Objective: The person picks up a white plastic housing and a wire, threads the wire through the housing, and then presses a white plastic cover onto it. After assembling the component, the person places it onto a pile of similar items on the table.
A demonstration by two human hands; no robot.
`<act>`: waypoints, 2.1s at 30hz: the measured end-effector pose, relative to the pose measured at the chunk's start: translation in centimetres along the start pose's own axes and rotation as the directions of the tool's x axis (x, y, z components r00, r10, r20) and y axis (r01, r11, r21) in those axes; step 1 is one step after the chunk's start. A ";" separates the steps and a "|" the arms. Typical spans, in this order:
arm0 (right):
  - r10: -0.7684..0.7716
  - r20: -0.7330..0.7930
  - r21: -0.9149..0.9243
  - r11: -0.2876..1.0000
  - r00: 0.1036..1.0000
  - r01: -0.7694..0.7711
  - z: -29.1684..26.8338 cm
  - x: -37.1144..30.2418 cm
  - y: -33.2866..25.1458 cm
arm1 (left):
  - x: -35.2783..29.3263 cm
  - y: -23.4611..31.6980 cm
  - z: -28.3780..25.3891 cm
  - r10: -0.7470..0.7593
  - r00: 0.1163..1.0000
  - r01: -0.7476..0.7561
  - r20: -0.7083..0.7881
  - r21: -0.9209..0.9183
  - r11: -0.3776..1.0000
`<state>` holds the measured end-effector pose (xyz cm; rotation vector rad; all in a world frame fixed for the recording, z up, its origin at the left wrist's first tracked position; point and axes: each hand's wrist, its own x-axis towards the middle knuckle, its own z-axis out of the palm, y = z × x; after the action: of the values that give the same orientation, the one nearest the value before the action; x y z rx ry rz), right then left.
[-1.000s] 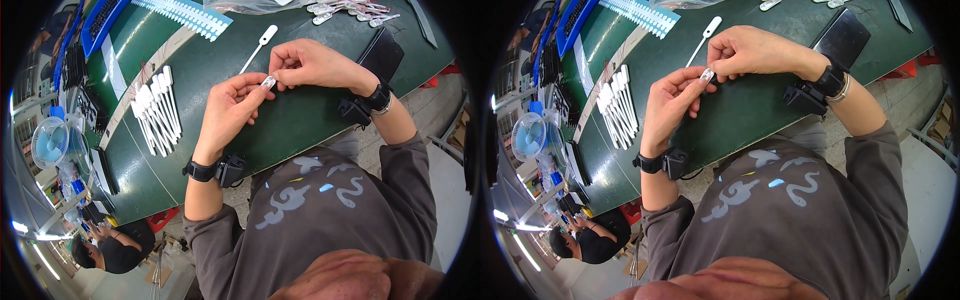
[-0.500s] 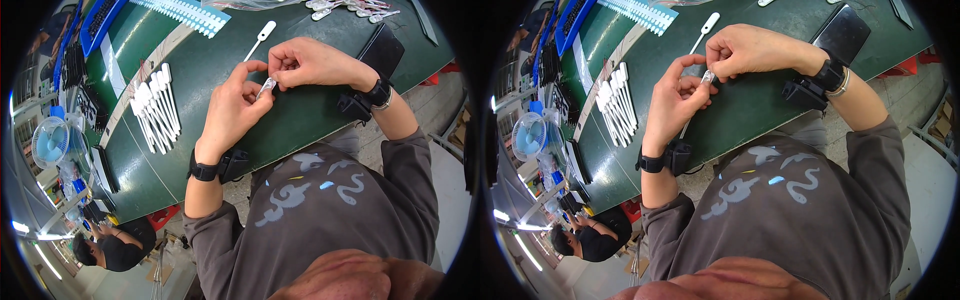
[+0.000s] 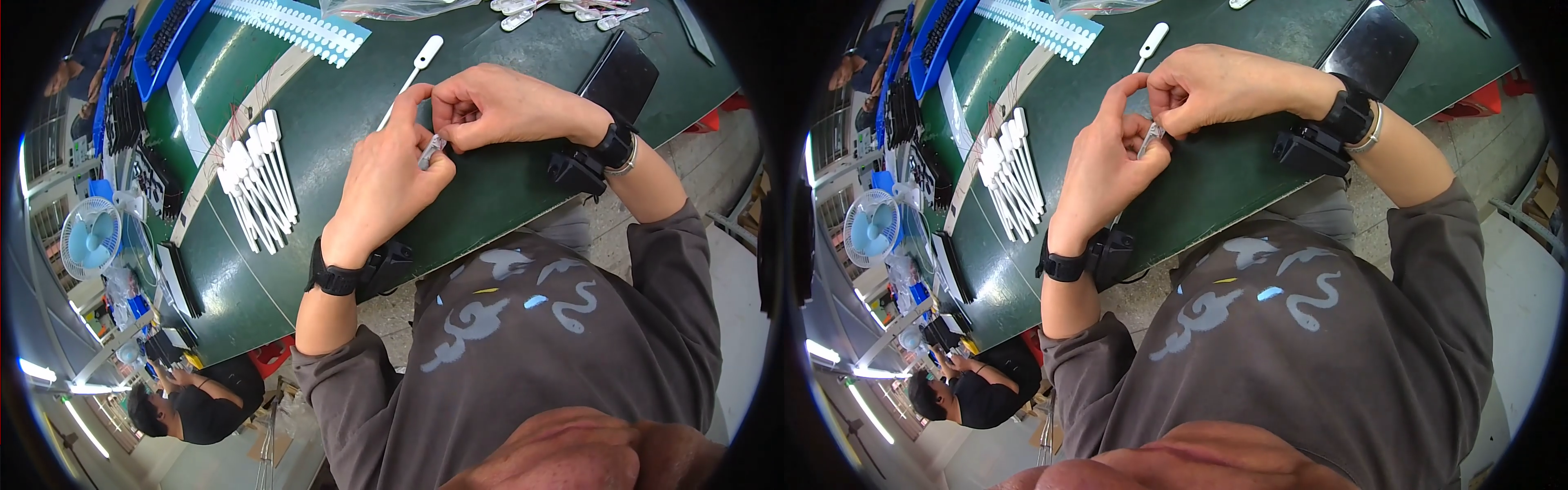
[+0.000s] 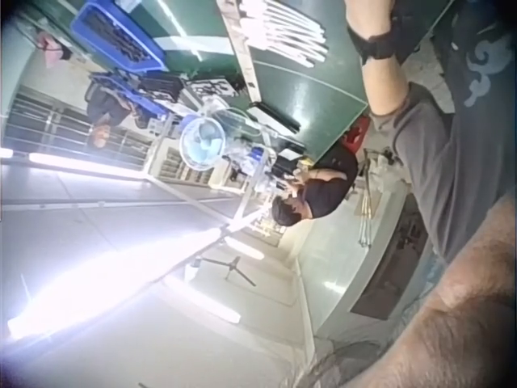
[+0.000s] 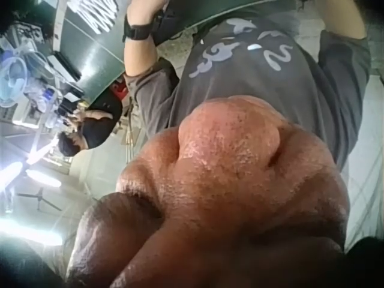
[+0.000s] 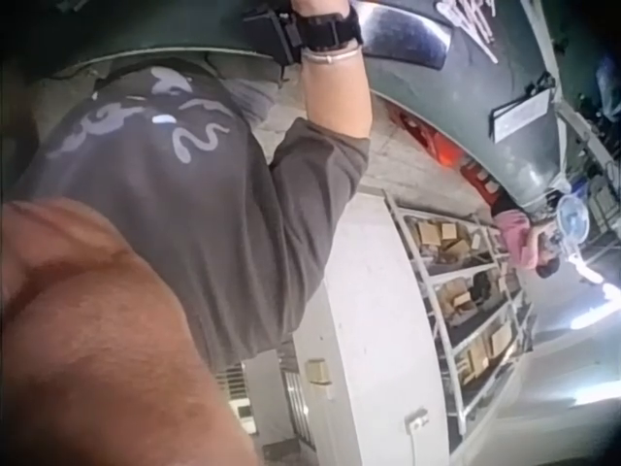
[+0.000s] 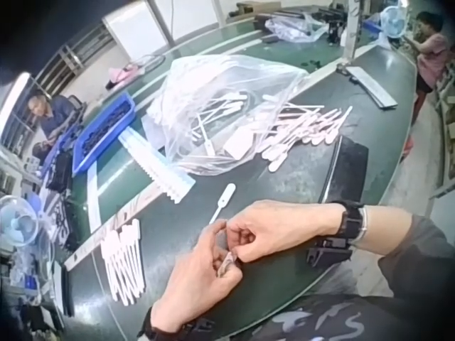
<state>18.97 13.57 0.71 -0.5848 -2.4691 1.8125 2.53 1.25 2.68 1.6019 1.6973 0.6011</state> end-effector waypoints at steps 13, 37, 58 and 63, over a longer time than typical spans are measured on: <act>-0.043 -0.006 -0.014 0.999 0.999 0.043 0.0 -0.3 -0.1 | 0.4 0.0 -0.7 0.020 0.991 -0.023 0.132 0.019 1.000; 0.058 -0.158 0.214 0.976 0.986 -0.023 -2.0 -0.4 1.0 | 7.8 -3.2 -4.6 0.422 0.901 -0.300 -0.104 0.555 0.776; 0.082 -0.285 0.393 0.919 0.955 0.038 -1.3 0.1 1.3 | 0.2 -1.4 -0.2 0.349 0.776 -0.205 -0.526 0.312 0.928; 0.078 -0.245 0.362 0.932 0.966 0.016 -1.5 0.0 1.4 | 0.0 -1.4 -0.3 0.214 0.763 -0.076 -0.609 0.243 0.967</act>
<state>19.66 15.26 -0.09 -0.7747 -1.9096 1.9885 1.33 1.14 1.81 1.8138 2.1844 1.1880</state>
